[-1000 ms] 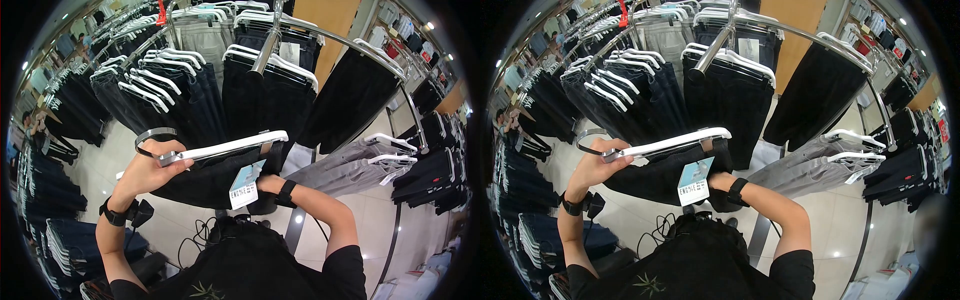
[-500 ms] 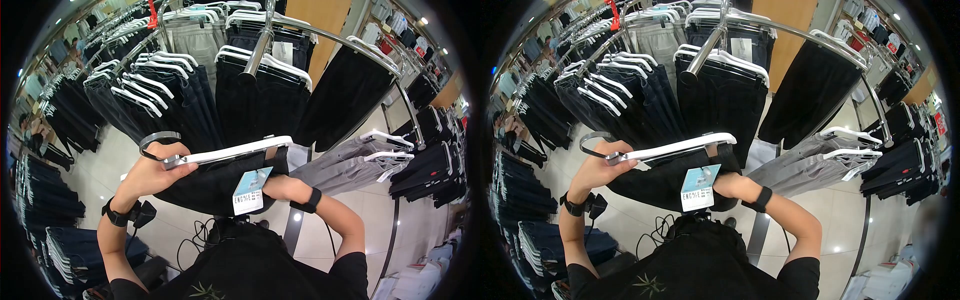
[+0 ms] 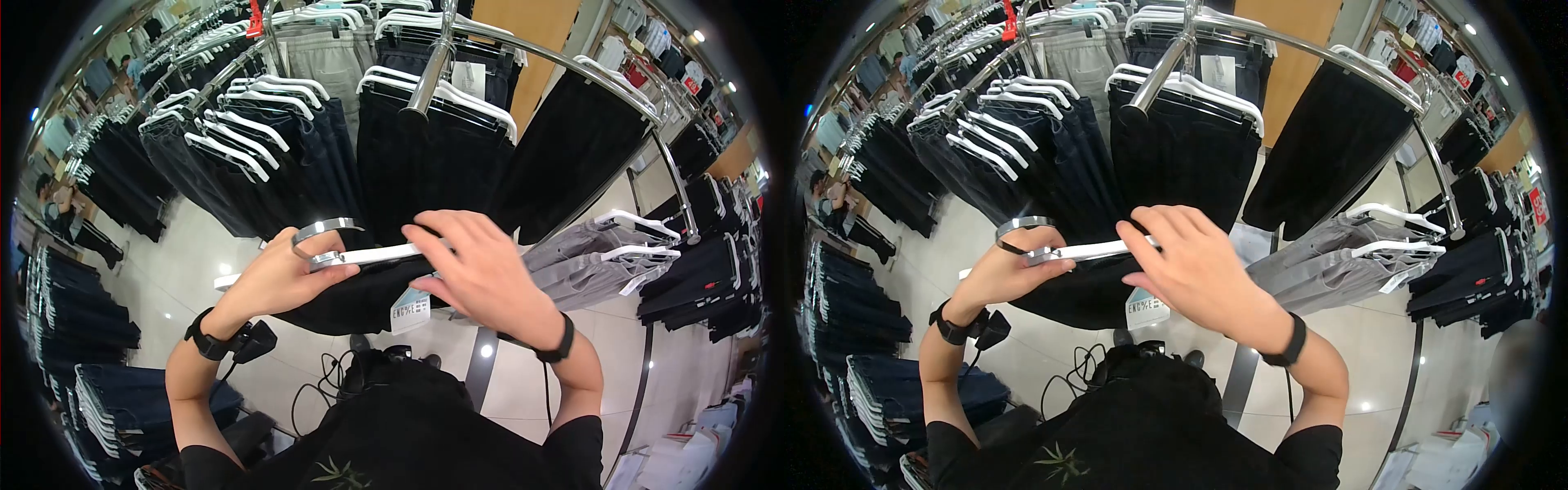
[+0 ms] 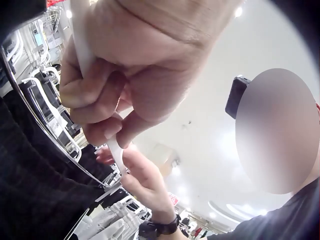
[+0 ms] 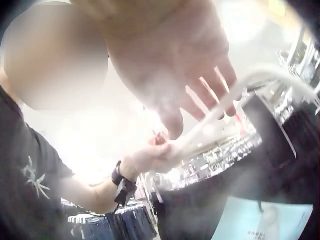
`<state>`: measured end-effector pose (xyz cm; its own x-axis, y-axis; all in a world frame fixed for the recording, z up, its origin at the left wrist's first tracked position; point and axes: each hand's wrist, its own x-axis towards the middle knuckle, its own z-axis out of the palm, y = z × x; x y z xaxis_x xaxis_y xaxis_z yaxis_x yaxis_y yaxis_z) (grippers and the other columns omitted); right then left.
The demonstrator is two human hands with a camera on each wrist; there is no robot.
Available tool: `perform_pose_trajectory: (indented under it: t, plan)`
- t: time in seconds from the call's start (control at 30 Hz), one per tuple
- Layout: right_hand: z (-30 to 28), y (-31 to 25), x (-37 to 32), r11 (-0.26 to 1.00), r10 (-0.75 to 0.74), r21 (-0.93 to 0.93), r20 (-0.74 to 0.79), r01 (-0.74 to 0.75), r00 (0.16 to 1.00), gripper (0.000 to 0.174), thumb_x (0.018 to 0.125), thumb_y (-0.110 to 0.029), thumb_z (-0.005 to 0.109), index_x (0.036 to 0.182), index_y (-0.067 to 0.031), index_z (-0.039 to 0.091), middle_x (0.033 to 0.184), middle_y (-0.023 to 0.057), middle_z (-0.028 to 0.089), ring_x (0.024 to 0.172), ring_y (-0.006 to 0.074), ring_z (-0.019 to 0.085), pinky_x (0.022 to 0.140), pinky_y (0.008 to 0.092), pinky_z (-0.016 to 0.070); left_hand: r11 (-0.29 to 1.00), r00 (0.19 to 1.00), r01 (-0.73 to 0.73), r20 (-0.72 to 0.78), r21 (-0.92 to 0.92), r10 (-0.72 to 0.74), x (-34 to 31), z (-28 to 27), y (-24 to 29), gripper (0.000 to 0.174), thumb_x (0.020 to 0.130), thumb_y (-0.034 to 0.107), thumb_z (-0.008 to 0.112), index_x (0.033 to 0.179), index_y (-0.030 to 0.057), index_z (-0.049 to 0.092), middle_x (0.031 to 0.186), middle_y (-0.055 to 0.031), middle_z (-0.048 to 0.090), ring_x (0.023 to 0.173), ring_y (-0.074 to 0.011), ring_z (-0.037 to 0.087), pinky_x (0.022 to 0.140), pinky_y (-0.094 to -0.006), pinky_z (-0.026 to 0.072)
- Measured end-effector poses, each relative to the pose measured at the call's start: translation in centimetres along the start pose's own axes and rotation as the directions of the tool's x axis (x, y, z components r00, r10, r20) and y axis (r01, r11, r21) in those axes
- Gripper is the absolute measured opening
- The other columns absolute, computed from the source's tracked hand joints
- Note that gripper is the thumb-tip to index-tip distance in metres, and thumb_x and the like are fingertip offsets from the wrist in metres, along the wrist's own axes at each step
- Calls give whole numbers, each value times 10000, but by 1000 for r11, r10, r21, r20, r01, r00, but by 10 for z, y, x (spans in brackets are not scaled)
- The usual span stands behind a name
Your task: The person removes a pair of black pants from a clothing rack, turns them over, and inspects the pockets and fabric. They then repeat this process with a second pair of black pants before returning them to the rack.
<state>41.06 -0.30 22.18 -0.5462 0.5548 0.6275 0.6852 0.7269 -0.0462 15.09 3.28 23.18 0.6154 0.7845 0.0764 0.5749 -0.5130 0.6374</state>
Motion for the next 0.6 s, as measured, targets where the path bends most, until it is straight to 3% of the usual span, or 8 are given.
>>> perform_pose_trajectory:
  t: [0.1, 0.2, 0.27, 0.33, 0.4, 0.47, 0.53, 0.6]
  plan:
    - [34, -3, -2, 999, -10, -51, 75, 14, 997, 324, 723, -286, 740, 934, -66, 632, 816, 29, 590, 747, 177, 595, 605, 337, 456, 992, 988, 128, 81, 6, -128, -2, -5, 7, 206, 844, 203, 720, 914, 20, 655, 719, -63, 586, 658, -155, 532, 583, -303, 385]
    - [37, -5, 2, 996, 12, -90, 38, -8, 999, 256, 728, -283, 733, 848, -87, 619, 719, 5, 535, 634, 152, 557, 514, 304, 410, 997, 997, -71, -29, 4, 71, -5, -6, -7, 252, 841, 260, 719, 854, 36, 604, 538, -118, 521, 470, -276, 528, 468, -346, 374]
    - [44, 1, 7, 995, -17, -96, -67, 11, 998, 219, 734, -276, 731, 788, -101, 612, 657, -2, 498, 565, 144, 540, 472, 284, 385, 995, 994, -31, -109, -99, 20, -7, -9, -5, 245, 825, 220, 730, 829, 23, 583, 521, -113, 499, 457, -276, 517, 475, -343, 385]
    - [40, 3, 14, 995, -2, -102, -71, -5, 997, 214, 737, -276, 732, 782, -103, 614, 650, 2, 497, 554, 152, 537, 472, 289, 385, 982, 952, -126, -260, 138, 159, -11, -20, -1, 242, 782, 152, 753, 833, 9, 565, 634, -115, 570, 548, -253, 561, 507, -337, 413]
    - [35, 6, 20, 991, 5, -132, -101, -18, 995, 218, 737, -278, 732, 780, -98, 615, 634, 10, 499, 532, 167, 538, 465, 293, 386, 941, 800, -213, -506, 263, 323, -18, -26, 0, 233, 725, -3, 734, 875, -11, 555, 873, -130, 595, 764, -249, 582, 633, -318, 456]
    - [29, 16, 22, 986, 22, -162, -114, -40, 993, 221, 738, -279, 731, 786, -95, 617, 634, 13, 507, 534, 172, 545, 464, 294, 388, 917, 639, -216, -661, 336, 393, -41, -28, -16, 163, 766, -39, 679, 868, -16, 553, 808, -120, 575, 723, -230, 573, 659, -300, 451]
    - [24, 25, 24, 979, 24, -195, -155, -54, 988, 243, 765, -317, 709, 752, -113, 578, 629, 5, 495, 544, 148, 550, 471, 282, 394, 985, 660, -79, -732, 155, 168, -76, -13, -40, 117, 795, -65, 636, 857, -19, 548, 793, -109, 577, 715, -207, 574, 665, -288, 448]
    - [15, 30, 25, 973, 49, -216, -160, -83, 986, 244, 770, -322, 708, 757, -114, 581, 624, 1, 498, 534, 146, 548, 462, 282, 389, 992, 754, 25, -654, 125, 63, -92, 19, -69, 102, 811, -47, 641, 841, -17, 548, 787, -115, 593, 706, -212, 580, 669, -287, 451]
